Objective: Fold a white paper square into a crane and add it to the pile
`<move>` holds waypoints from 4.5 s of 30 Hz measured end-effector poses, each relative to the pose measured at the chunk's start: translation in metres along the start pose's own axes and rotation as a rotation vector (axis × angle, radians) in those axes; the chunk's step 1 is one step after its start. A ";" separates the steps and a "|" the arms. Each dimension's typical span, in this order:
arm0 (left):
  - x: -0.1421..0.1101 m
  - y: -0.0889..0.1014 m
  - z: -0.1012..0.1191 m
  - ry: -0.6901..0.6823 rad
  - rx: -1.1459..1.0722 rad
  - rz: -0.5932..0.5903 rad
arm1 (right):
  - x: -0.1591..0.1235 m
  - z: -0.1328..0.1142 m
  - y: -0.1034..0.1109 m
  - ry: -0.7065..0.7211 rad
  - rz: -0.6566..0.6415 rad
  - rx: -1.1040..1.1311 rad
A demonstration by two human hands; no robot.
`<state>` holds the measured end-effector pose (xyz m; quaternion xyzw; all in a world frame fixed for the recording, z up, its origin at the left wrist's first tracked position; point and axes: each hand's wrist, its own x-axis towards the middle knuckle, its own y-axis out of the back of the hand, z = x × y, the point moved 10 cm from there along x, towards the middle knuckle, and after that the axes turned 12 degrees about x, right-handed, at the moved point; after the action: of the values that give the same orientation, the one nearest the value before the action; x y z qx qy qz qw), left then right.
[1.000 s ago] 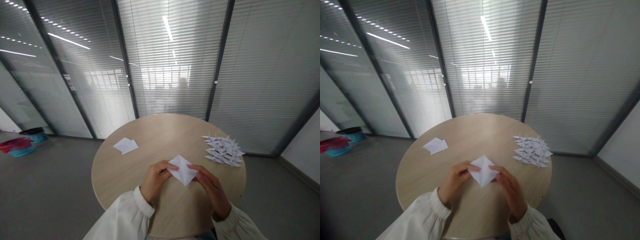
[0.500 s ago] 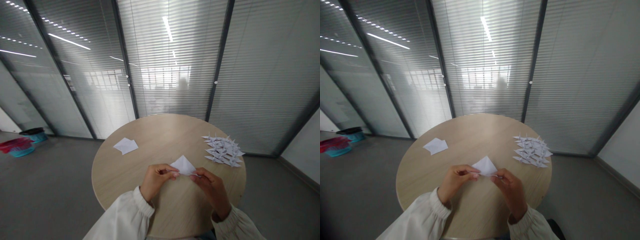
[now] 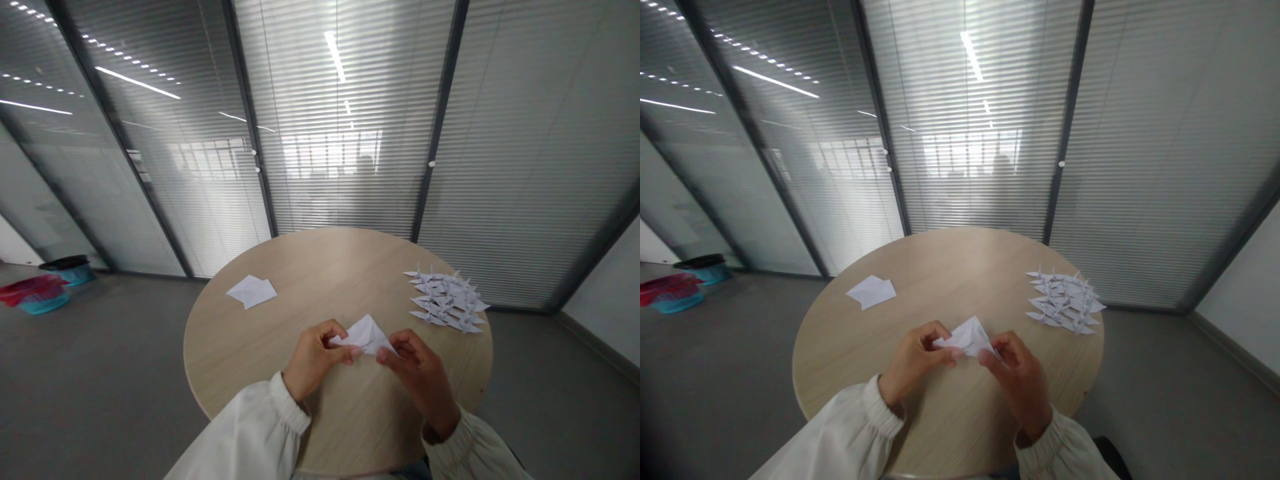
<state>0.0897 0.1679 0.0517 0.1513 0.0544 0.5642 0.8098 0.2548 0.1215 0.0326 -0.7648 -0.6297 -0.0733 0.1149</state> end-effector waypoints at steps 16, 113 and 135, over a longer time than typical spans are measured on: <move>-0.003 -0.010 0.005 -0.048 0.011 -0.068 | -0.001 0.005 -0.024 -0.081 -0.208 0.086; 0.009 0.009 -0.020 0.054 0.076 -0.010 | -0.002 -0.020 -0.015 0.332 -0.176 -0.170; 0.000 -0.021 -0.011 0.063 -0.103 -0.276 | -0.007 -0.019 -0.014 0.270 -0.181 -0.065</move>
<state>0.1062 0.1633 0.0350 0.0831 0.0711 0.4540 0.8843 0.2406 0.1125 0.0505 -0.6914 -0.6721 -0.2060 0.1666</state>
